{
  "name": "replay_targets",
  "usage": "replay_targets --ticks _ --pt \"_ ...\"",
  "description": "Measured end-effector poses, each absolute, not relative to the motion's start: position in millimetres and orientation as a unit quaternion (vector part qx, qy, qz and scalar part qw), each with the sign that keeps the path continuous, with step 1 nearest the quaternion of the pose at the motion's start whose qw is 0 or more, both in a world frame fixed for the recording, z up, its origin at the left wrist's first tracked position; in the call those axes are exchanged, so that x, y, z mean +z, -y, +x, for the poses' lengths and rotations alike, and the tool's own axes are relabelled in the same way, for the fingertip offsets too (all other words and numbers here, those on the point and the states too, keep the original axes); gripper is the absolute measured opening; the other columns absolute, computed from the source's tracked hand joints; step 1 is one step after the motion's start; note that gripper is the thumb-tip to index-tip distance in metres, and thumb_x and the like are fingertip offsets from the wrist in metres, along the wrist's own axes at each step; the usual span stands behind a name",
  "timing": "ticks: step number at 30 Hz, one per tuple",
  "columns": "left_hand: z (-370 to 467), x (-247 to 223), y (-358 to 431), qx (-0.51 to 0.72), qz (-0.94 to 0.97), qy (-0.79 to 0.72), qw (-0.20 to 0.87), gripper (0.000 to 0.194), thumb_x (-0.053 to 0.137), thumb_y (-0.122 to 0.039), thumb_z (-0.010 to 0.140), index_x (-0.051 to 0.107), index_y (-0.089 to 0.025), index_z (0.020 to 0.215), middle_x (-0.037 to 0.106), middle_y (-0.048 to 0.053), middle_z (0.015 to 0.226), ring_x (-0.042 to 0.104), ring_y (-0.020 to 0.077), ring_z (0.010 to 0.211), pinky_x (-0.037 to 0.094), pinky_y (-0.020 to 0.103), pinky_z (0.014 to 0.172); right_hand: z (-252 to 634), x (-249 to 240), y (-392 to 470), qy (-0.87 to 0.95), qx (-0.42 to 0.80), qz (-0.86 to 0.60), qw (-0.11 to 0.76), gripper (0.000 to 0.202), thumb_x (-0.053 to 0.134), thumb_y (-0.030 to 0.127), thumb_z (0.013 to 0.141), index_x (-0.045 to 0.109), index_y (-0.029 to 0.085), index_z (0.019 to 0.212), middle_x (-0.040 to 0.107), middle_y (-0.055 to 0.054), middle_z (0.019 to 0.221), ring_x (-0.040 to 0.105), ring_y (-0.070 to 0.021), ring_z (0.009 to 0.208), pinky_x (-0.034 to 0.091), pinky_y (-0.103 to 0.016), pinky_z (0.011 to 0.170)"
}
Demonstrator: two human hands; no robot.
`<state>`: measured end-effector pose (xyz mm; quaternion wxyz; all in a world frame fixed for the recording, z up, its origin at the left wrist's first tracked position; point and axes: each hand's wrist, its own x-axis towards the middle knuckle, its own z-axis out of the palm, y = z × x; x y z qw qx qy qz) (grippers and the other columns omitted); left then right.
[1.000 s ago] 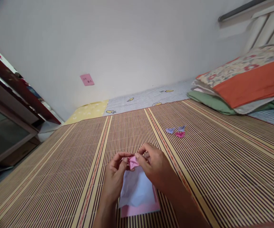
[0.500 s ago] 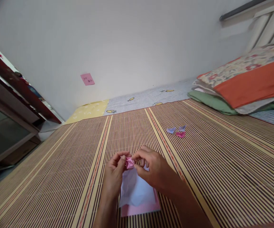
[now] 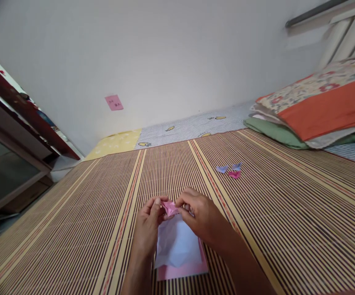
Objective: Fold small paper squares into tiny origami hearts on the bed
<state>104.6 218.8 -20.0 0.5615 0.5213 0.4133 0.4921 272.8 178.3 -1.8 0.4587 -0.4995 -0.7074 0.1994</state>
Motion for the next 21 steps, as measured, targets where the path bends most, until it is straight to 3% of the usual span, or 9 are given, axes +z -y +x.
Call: replay_targets --ticks 8,21 --pt "105.1 -20.3 -219.8 0.493 0.520 -0.400 0.572 0.034 0.067 -0.049 0.089 0.074 -0.015 0.093 0.070 0.005 0.081 0.065 0.0158 0.071 0.055 0.026 0.068 275.7 -7.0 -180.9 0.709 0.166 -0.525 0.440 0.020 0.050 0.003 0.086 0.061 0.019 0.083 0.060 -0.001 0.085 0.057 -0.0170 0.076 0.040 -0.028 0.067" --pt "105.5 -25.3 -223.0 0.507 0.483 -0.405 0.587 0.038 0.073 -0.052 0.084 0.072 -0.015 0.094 0.076 0.010 0.096 0.075 0.0241 0.088 0.059 0.035 0.075 288.9 -12.2 -184.4 0.706 0.057 -0.557 0.434 0.020 0.050 0.003 0.087 0.056 0.021 0.083 0.061 -0.002 0.085 0.060 -0.0182 0.077 0.043 -0.028 0.070"
